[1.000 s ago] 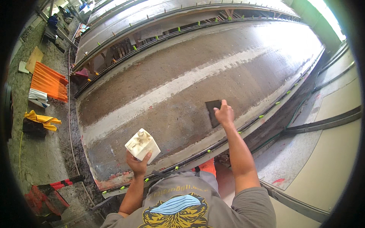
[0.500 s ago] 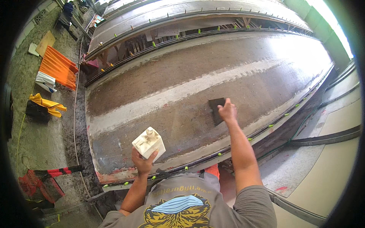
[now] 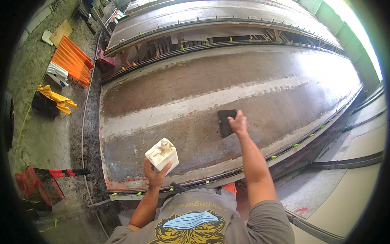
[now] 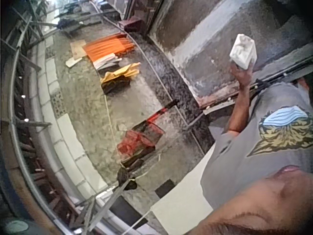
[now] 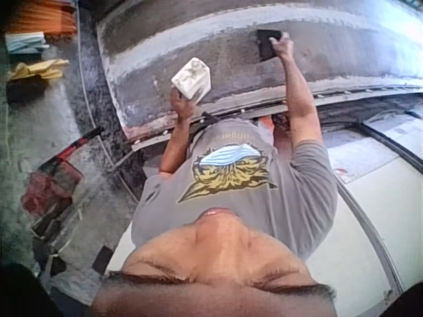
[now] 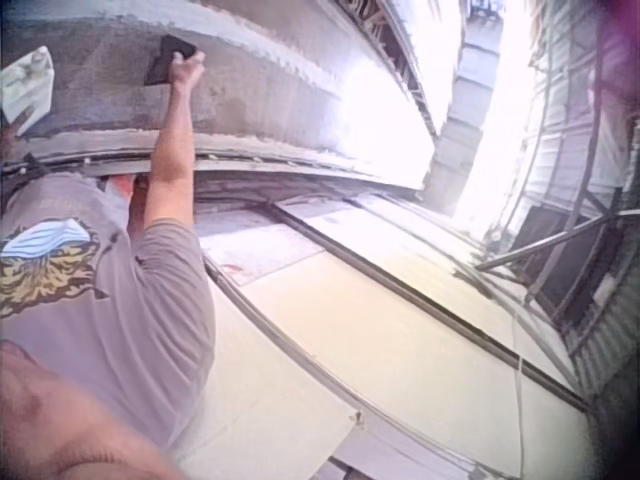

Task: The person pours a white liquid from a plastic container onto a large, curved, metallic surface and spreads it evenly using a black rectangular tool. The person repeatedly applies the liquid and smooths it across the surface in a workshop environment.

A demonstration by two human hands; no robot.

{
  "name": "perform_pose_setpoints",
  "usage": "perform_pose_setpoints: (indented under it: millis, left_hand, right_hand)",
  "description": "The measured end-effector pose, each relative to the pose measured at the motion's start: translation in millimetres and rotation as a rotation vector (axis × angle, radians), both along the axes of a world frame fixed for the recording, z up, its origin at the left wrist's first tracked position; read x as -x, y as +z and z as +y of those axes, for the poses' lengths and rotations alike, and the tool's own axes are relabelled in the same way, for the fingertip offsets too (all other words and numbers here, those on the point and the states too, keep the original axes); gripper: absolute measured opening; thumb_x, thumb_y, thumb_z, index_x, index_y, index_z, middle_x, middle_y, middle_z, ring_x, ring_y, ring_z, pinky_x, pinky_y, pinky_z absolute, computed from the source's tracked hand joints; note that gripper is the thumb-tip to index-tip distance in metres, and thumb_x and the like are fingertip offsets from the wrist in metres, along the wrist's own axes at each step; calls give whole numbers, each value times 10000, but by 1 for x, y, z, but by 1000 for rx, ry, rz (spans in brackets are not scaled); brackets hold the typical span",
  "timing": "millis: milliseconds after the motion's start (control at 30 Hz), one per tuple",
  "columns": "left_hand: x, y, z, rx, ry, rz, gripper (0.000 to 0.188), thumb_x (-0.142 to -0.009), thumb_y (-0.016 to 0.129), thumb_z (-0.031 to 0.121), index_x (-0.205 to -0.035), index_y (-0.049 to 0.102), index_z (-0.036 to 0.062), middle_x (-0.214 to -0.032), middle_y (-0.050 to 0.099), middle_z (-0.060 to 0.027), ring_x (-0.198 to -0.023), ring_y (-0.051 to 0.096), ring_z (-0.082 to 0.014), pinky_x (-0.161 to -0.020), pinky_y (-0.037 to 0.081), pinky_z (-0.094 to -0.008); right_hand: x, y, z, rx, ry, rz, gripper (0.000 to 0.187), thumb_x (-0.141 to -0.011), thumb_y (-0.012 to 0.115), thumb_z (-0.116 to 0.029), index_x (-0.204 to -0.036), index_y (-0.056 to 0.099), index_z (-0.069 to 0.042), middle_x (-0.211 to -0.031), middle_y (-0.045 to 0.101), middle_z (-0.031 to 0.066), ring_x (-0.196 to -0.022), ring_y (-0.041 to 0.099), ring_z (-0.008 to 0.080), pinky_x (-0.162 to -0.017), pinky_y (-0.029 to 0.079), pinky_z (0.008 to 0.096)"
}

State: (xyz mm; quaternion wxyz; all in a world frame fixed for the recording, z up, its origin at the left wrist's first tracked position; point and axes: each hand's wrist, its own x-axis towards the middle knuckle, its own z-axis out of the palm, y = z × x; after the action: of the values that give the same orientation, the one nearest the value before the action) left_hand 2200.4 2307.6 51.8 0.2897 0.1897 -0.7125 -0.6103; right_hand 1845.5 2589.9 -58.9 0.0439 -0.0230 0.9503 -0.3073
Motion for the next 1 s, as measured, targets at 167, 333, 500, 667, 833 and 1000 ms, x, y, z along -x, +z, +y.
perform_pose_setpoints:
  millis: [167, 333, 500, 667, 833, 1000]
  left_hand:
    - [-2, -6, -1, -31, 55, 38, 568, -759, 925, 64, -1223, 601, 8, -1135, 736, -117, -1027, 719, -191, -905, 561, -341]
    - [2, 1, -3, -59, 70, 24, 555, -762, 919, 58, -1215, 603, 9, -1128, 733, -112, -1028, 716, -192, -912, 561, -351]
    - [5, 6, -2, 28, 41, 19, 597, -757, 922, 75, -1263, 612, 12, -1174, 711, -96, -1067, 701, -199, -952, 546, -357]
    - [18, 6, 6, 43, -3, -22, 547, -756, 937, 84, -1196, 625, -7, -1120, 746, -125, -1022, 718, -189, -898, 571, -350]
    - [47, 25, 19, 155, -99, -238, 572, -749, 951, 173, -1202, 646, 1, -1089, 752, -110, -1002, 730, -201, -871, 574, -357]
    - [116, 65, 44, 512, -239, -335, 615, -704, 950, 401, -1134, 692, 45, -917, 772, -180, -841, 774, -322, -751, 602, -421]
  right_hand:
    - [-66, 33, -41, 109, 239, -139, 518, -847, 831, -316, -1195, 619, 4, -1104, 719, 304, -1087, 679, 495, -905, 555, 528]
    - [-135, 13, -39, 170, 211, -225, 524, -832, 854, -310, -1205, 640, -10, -1127, 720, 261, -1100, 684, 459, -920, 550, 507]
    - [-53, 18, 116, 17, -83, -90, 547, -802, 872, -290, -1217, 659, -6, -1120, 729, 262, -1076, 707, 433, -923, 557, 500]
    - [-30, 95, 145, -136, -170, 22, 447, -876, 817, -234, -1194, 613, 5, -1081, 737, 274, -1052, 705, 468, -870, 554, 514]
    - [-38, 99, 160, 153, -212, 121, 378, -900, 803, -197, -1172, 628, 0, -1059, 746, 250, -1014, 724, 431, -852, 555, 489]
    - [-32, 83, 228, 266, -320, 180, 356, -904, 815, -182, -1153, 647, 9, -1008, 747, 187, -921, 730, 327, -838, 556, 423]
